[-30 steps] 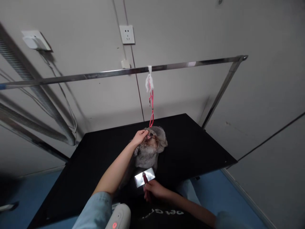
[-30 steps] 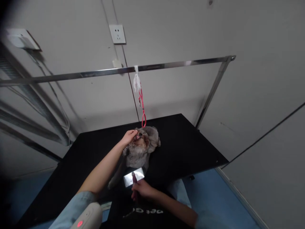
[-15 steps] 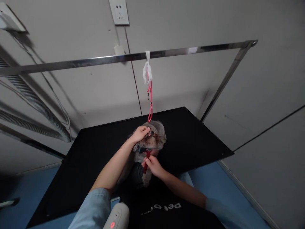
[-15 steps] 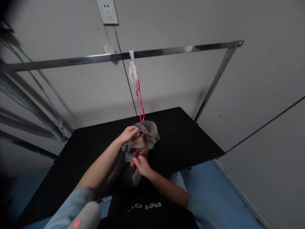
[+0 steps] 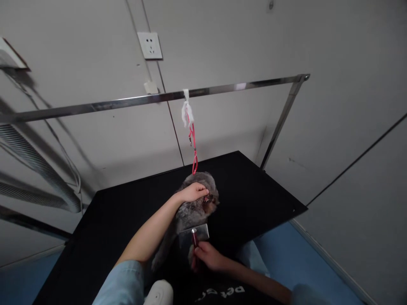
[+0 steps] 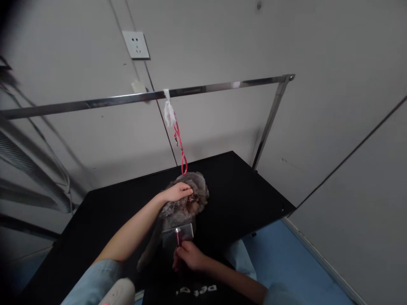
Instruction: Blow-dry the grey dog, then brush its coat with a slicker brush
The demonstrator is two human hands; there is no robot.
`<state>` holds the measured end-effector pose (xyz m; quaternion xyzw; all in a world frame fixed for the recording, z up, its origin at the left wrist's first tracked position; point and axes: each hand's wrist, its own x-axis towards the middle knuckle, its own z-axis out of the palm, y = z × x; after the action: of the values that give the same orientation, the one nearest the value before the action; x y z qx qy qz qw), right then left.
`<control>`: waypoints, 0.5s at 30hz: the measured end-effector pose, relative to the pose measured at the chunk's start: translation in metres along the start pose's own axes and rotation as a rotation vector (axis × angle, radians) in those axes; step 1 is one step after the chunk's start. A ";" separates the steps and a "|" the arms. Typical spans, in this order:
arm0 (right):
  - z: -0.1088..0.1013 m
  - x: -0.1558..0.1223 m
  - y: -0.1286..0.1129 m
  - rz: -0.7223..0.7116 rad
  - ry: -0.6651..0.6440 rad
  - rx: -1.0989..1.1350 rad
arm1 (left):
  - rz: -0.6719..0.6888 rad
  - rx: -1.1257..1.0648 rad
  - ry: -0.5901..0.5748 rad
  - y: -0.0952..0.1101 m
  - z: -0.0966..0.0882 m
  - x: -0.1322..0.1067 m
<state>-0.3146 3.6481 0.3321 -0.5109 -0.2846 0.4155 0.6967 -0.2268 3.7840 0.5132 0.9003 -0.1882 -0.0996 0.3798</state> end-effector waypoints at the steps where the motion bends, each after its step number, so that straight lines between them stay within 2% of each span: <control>1: -0.001 0.000 -0.003 -0.036 0.027 0.009 | 0.002 0.000 -0.005 0.000 0.001 0.001; 3: -0.004 0.001 -0.011 -0.125 0.145 0.026 | -0.006 0.000 0.005 0.001 0.002 0.001; 5: -0.005 0.001 -0.017 -0.149 0.199 0.017 | -0.018 -0.009 0.016 0.003 0.005 -0.002; 7: -0.007 -0.004 -0.022 -0.106 0.165 0.010 | -0.019 -0.041 0.012 0.003 0.008 -0.008; 9: -0.010 -0.011 -0.029 -0.062 0.062 0.010 | -0.022 -0.098 0.020 0.002 0.010 -0.014; 11: -0.014 -0.016 -0.038 -0.080 -0.010 -0.002 | -0.040 -0.162 0.066 -0.001 0.010 -0.020; 13: -0.018 -0.018 -0.042 -0.137 0.035 -0.045 | -0.052 -0.200 0.112 -0.004 0.009 -0.025; 15: -0.017 -0.018 -0.035 -0.118 0.106 -0.125 | -0.039 -0.202 0.110 -0.007 0.008 -0.029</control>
<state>-0.2997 3.6196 0.3601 -0.5572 -0.3021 0.3275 0.7008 -0.2535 3.7953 0.5040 0.8650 -0.1384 -0.0758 0.4763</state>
